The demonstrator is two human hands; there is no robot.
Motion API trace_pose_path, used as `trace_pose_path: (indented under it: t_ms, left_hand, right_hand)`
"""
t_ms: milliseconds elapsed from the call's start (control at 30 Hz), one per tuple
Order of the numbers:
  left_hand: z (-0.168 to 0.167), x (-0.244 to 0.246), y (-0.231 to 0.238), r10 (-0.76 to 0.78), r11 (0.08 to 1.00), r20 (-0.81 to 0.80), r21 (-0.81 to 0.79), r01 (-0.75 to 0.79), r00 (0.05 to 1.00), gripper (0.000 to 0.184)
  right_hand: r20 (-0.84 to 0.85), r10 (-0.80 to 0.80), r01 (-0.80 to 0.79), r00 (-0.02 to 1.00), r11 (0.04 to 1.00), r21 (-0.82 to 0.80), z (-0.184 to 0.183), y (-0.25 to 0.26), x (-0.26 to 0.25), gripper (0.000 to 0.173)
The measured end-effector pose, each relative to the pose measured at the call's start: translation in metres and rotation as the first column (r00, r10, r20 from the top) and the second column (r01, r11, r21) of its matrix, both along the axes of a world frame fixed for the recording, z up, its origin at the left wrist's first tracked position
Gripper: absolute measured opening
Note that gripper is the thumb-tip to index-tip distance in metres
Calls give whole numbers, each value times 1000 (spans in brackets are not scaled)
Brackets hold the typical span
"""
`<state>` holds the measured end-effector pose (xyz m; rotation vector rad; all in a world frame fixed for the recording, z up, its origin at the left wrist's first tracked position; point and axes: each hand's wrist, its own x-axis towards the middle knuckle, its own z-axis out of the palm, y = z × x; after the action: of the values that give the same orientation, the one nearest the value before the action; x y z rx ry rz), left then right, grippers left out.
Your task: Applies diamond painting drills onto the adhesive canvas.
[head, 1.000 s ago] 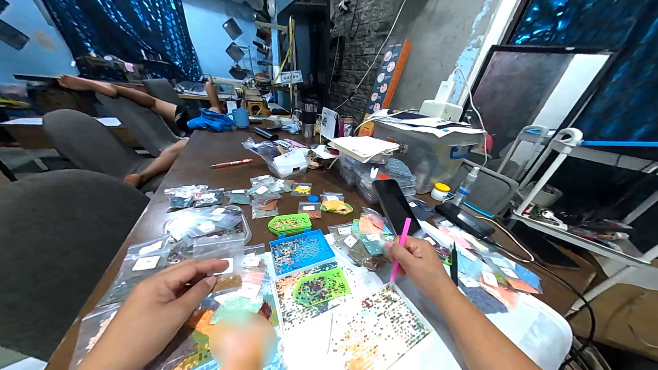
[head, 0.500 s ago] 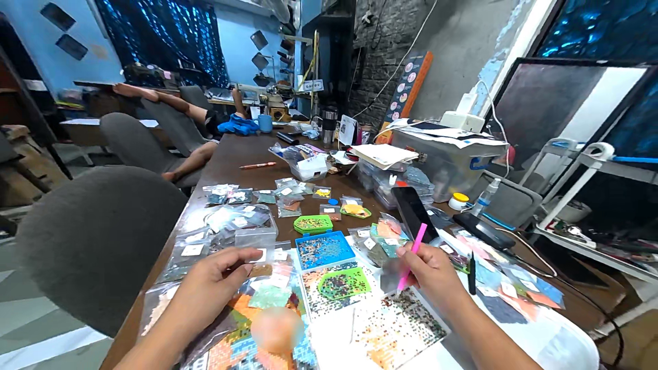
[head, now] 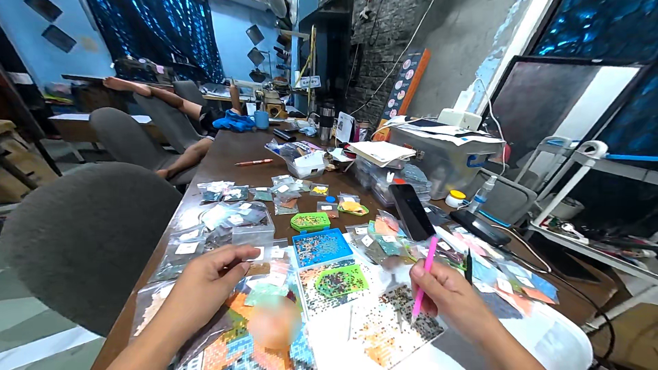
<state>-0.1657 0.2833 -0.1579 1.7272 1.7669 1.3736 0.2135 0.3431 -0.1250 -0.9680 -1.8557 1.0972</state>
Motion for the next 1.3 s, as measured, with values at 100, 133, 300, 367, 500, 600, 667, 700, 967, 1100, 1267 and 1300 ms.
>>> trace_pose_path:
  t_ms: [100, 133, 300, 367, 500, 600, 667, 700, 967, 1100, 1267, 1300]
  left_hand:
    - [-1, 0, 0, 4, 1000, 6, 0, -4, 1000, 23]
    - [-2, -1, 0, 4, 1000, 4, 4, -4, 1000, 23]
    - [-3, -2, 0, 7, 1000, 20, 2, -7, 1000, 23]
    - [-3, -2, 0, 6, 1000, 29, 5, -7, 1000, 23]
    - [-3, -1, 1, 2, 1000, 5, 4, -2, 1000, 23]
    - [-1, 2, 0, -3, 1000, 4, -11, 3, 1000, 22]
    - [-1, 2, -1, -4, 1000, 7, -20, 4, 1000, 22]
    - [-1, 1, -1, -5, 1000, 7, -18, 5, 1000, 22]
    - [-6, -3, 1, -6, 1000, 23, 17, 5, 1000, 24]
    - [-6, -3, 2, -5, 1000, 8, 13, 4, 1000, 24]
    - [-8, -3, 1, -9, 1000, 7, 9, 9, 1000, 26]
    - [-7, -3, 0, -13, 1000, 10, 0, 13, 1000, 26]
  right_hand:
    - [-88, 63, -57, 994, 996, 68, -15, -9, -1, 26]
    - [-108, 71, -60, 992, 993, 106, -19, -10, -1, 26]
    - [-175, 91, -45, 980, 968, 249, -30, -15, 4, 25]
    - [-192, 68, -21, 979, 970, 241, -31, -16, 8, 25]
    - [-202, 6, 37, 979, 977, 208, -29, -18, 14, 26]
    - [-165, 34, 0, 986, 980, 199, -20, -20, 8, 29]
    - [-101, 100, -69, 990, 961, 268, -14, -19, -2, 33]
    - [-64, 121, -95, 991, 943, 320, -10, -18, -6, 34]
    - [-51, 47, -36, 998, 978, 205, 5, 15, -2, 26]
    - [-95, 33, -25, 995, 997, 77, -9, 24, 11, 22]
    - [-155, 34, -19, 987, 995, 95, -18, 18, 16, 19]
    - [-163, 54, -34, 985, 992, 125, -20, 18, 16, 19]
